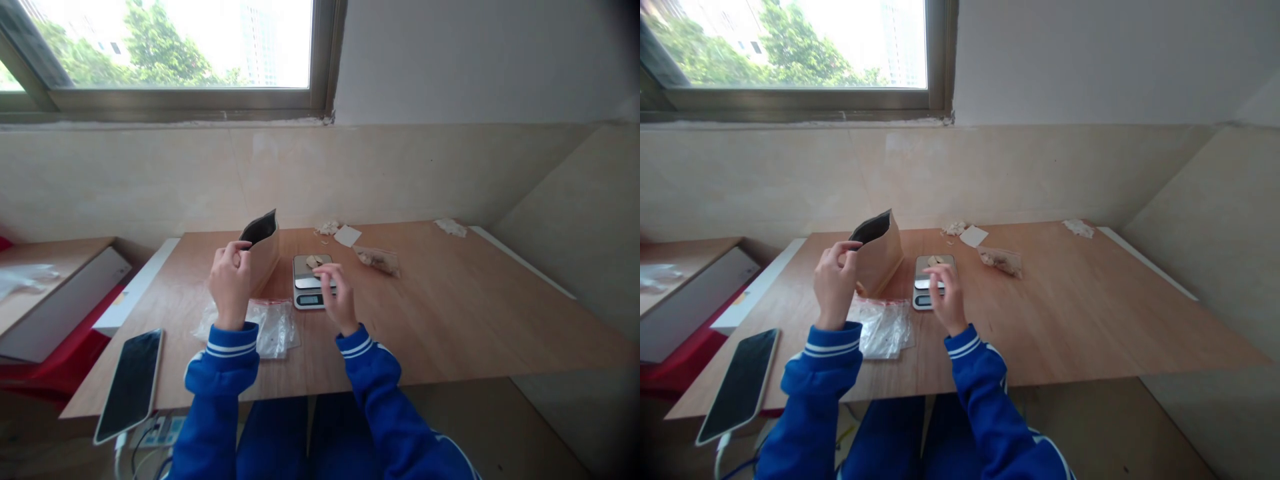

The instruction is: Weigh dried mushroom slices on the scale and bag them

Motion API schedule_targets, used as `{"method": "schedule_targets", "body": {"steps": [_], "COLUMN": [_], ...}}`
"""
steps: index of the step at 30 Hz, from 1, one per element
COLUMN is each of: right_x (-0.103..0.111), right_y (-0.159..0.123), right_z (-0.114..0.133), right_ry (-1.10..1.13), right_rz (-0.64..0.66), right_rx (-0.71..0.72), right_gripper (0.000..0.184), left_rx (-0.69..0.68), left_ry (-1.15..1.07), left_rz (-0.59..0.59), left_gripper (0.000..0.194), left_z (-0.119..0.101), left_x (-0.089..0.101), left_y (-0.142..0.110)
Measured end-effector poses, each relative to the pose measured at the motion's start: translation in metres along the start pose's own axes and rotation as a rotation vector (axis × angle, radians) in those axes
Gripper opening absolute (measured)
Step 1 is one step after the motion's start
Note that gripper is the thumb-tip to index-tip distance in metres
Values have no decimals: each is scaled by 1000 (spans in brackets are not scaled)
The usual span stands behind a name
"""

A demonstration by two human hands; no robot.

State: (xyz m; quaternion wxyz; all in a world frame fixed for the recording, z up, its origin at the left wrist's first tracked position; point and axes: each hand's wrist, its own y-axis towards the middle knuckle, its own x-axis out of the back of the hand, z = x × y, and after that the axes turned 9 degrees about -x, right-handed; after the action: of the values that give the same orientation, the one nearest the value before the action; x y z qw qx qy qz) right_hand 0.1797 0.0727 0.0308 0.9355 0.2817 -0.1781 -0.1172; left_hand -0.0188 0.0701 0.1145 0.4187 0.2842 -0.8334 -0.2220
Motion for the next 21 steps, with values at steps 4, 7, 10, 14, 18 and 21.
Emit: {"method": "schedule_targets", "body": {"steps": [4,7,10,14,18,21], "right_x": [-31,-47,-53,-52,-48,-46], "right_y": [12,16,14,7,1,-5], "right_z": [60,69,65,62,61,61], "right_ry": [-74,-166,-229,-206,-150,-130], "right_rz": [287,379,377,344,348,345], "right_rx": [280,332,308,298,312,336], "right_gripper": [42,47,40,34,31,29], "left_rx": [-35,-9,37,26,-5,-16], "left_ry": [44,64,67,24,39,1], "left_rz": [1,-14,2,40,101,167], "left_gripper": [21,21,23,24,30,23], "left_z": [-16,-20,-20,-19,-17,-14], "left_x": [0,1,4,10,13,13], "left_y": [-21,-29,-32,-31,-28,-26]}}
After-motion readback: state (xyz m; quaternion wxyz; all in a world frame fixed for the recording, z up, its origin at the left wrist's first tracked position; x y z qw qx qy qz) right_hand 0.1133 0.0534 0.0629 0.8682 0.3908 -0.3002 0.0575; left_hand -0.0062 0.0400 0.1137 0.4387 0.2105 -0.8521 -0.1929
